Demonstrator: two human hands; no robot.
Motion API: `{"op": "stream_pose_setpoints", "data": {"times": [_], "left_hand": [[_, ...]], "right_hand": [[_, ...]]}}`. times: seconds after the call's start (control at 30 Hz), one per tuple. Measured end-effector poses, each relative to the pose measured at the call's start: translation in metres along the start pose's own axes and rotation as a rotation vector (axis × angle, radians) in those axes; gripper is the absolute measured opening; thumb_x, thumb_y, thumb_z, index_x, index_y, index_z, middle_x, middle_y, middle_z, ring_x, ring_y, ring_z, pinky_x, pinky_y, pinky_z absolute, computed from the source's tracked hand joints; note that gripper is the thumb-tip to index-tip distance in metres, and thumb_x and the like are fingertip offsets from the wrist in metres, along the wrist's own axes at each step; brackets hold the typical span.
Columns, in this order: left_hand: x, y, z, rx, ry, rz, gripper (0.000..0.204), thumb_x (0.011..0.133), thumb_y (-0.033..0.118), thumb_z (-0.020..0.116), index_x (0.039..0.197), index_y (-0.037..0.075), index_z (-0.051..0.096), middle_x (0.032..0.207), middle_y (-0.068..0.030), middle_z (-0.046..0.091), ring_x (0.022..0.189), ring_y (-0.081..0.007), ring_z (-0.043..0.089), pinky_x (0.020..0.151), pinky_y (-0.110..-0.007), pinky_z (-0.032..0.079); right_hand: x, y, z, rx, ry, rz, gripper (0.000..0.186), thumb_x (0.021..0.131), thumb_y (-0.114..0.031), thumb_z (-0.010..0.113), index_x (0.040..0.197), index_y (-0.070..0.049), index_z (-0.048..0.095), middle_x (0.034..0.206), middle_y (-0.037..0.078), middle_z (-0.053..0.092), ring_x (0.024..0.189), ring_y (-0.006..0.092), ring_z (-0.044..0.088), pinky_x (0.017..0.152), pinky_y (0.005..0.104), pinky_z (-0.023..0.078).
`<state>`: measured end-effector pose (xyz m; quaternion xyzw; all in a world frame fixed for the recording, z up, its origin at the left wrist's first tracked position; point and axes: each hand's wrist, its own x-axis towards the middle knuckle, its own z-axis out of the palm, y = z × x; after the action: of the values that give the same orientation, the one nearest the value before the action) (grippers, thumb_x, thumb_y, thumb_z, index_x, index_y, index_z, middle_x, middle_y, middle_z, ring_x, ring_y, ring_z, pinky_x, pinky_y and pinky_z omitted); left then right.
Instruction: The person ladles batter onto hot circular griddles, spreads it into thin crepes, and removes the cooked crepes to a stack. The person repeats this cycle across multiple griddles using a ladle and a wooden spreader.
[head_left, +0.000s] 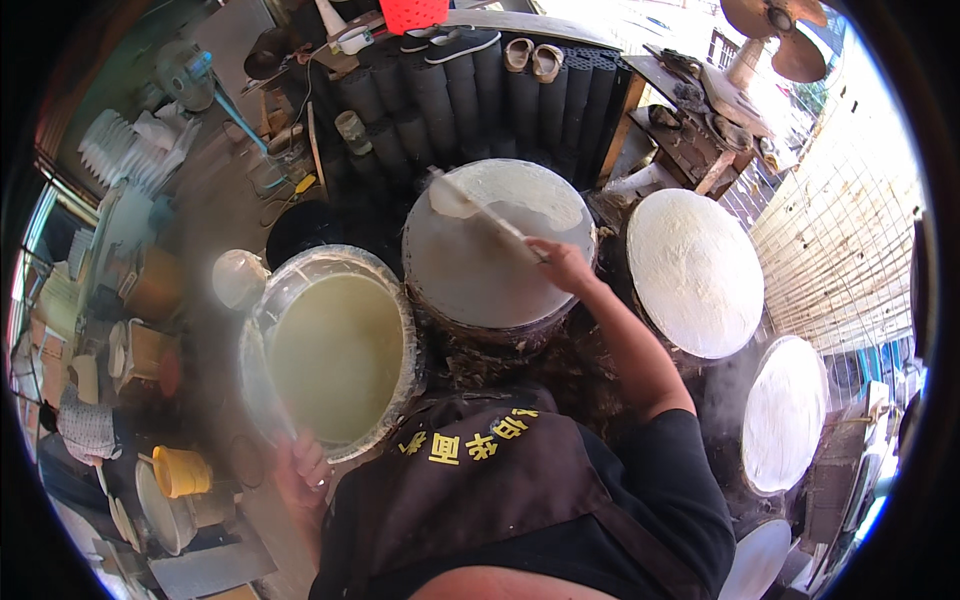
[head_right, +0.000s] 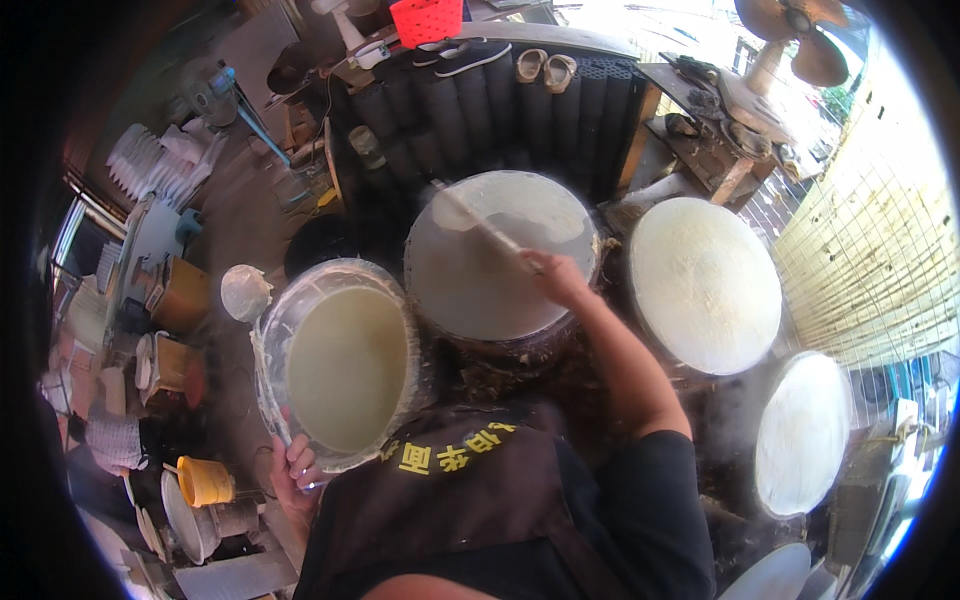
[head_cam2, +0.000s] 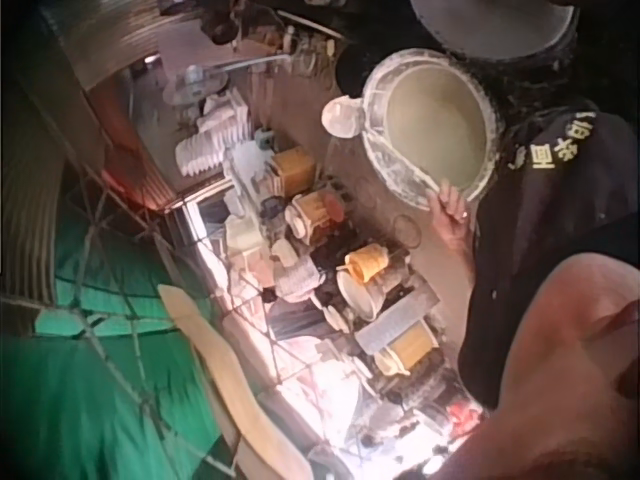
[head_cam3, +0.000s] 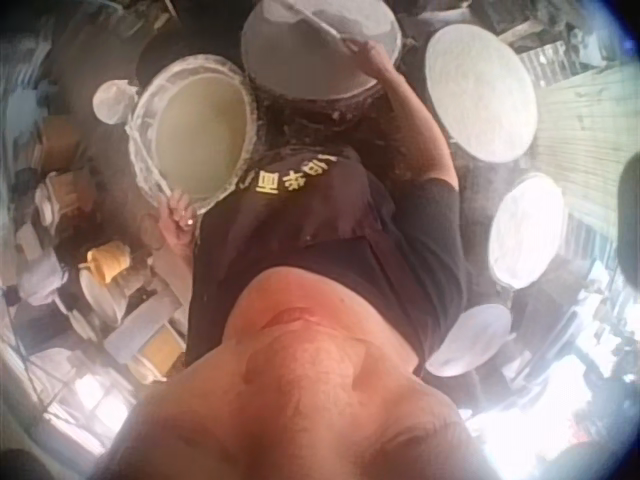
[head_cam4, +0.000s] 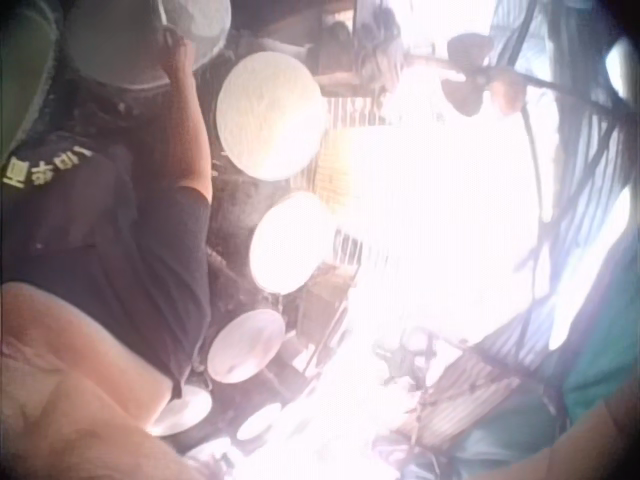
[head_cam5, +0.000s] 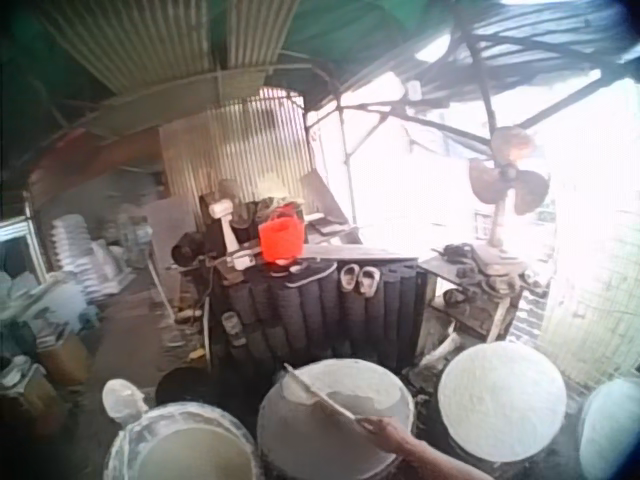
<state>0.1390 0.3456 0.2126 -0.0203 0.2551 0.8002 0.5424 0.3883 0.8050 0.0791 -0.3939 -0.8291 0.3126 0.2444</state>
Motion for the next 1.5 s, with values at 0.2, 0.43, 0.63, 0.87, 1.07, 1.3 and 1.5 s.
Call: {"op": "stream_pose_setpoints", "data": {"times": [0.2, 0.43, 0.63, 0.87, 1.07, 1.3, 1.5], "left_hand": [[-0.005, -0.014, 0.007, -0.024, 0.11, 0.018, 0.023, 0.103, 0.028, 0.04, 0.1, 0.007, 0.046, 0.071, -0.0009, 0.037, 0.05, -0.0104, 0.035, 0.039, -0.024, 0.031], [-0.012, -0.026, 0.021, 0.175, 0.248, 0.072, 0.043, 0.103, 0.024, 0.039, 0.145, 0.017, 0.031, 0.066, 0.0025, 0.033, 0.045, -0.0067, 0.031, 0.035, -0.021, 0.029], [-0.01, -0.022, 0.001, 0.174, 0.209, 0.017, 0.045, 0.104, 0.029, 0.037, 0.147, 0.018, 0.03, 0.07, 0.0018, 0.034, 0.048, -0.0055, 0.031, 0.037, -0.021, 0.031], [-0.016, -0.023, -0.002, 0.181, 0.279, 0.03, 0.042, 0.104, 0.029, 0.037, 0.144, 0.017, 0.033, 0.069, 0.0025, 0.034, 0.046, -0.0048, 0.031, 0.036, -0.02, 0.031], [-0.016, -0.021, -0.001, 0.253, 0.257, 0.016, 0.041, 0.105, 0.029, 0.037, 0.144, 0.017, 0.033, 0.068, 0.0034, 0.034, 0.045, -0.004, 0.031, 0.036, -0.019, 0.029], [-0.011, -0.026, 0.009, 0.269, 0.376, 0.024, 0.036, 0.103, 0.024, 0.04, 0.139, 0.016, 0.039, 0.06, 0.0057, 0.027, 0.041, -0.0033, 0.027, 0.033, -0.019, 0.026], [-0.016, -0.03, 0.015, 0.344, 0.367, 0.037, 0.034, 0.103, 0.024, 0.041, 0.136, 0.016, 0.039, 0.059, 0.0061, 0.026, 0.04, -0.0039, 0.026, 0.034, -0.019, 0.026]], "right_hand": [[0.025, 0.009, -0.011, -0.04, -0.015, 0.023, 0.043, 0.077, -0.008, 0.063, 0.119, -0.012, 0.065, 0.099, 0.024, 0.067, 0.091, 0.0355, 0.067, 0.08, 0.0396, 0.053], [0.011, 0.034, -0.028, 0.064, -0.105, -0.082, 0.049, 0.075, -0.002, 0.061, 0.122, -0.016, 0.063, 0.077, 0.012, 0.068, 0.06, 0.0219, 0.066, 0.061, 0.0341, 0.055], [0.039, 0.014, -0.028, -0.18, -0.115, -0.053, 0.036, 0.08, -0.004, 0.059, 0.114, -0.015, 0.068, 0.099, 0.02, 0.068, 0.092, 0.0317, 0.066, 0.081, 0.0383, 0.053], [0.026, 0.054, -0.046, -0.055, -0.081, -0.083, 0.028, 0.081, -0.003, 0.059, 0.105, -0.012, 0.07, 0.099, 0.017, 0.067, 0.091, 0.0318, 0.066, 0.079, 0.0383, 0.052], [0.026, 0.024, -0.041, -0.063, -0.252, -0.16, 0.029, 0.08, -0.003, 0.061, 0.106, -0.013, 0.07, 0.102, 0.015, 0.067, 0.096, 0.0306, 0.064, 0.083, 0.0367, 0.051], [0.037, 0.042, -0.048, -0.118, -0.098, -0.165, 0.034, 0.072, 0.002, 0.062, 0.102, -0.009, 0.071, 0.097, 0.014, 0.069, 0.092, 0.0287, 0.066, 0.083, 0.035, 0.052], [0.029, 0.027, -0.06, 0.0, -0.353, -0.181, 0.033, 0.073, 0.005, 0.06, 0.102, -0.006, 0.071, 0.097, 0.015, 0.069, 0.093, 0.0286, 0.066, 0.083, 0.0342, 0.051]]}}
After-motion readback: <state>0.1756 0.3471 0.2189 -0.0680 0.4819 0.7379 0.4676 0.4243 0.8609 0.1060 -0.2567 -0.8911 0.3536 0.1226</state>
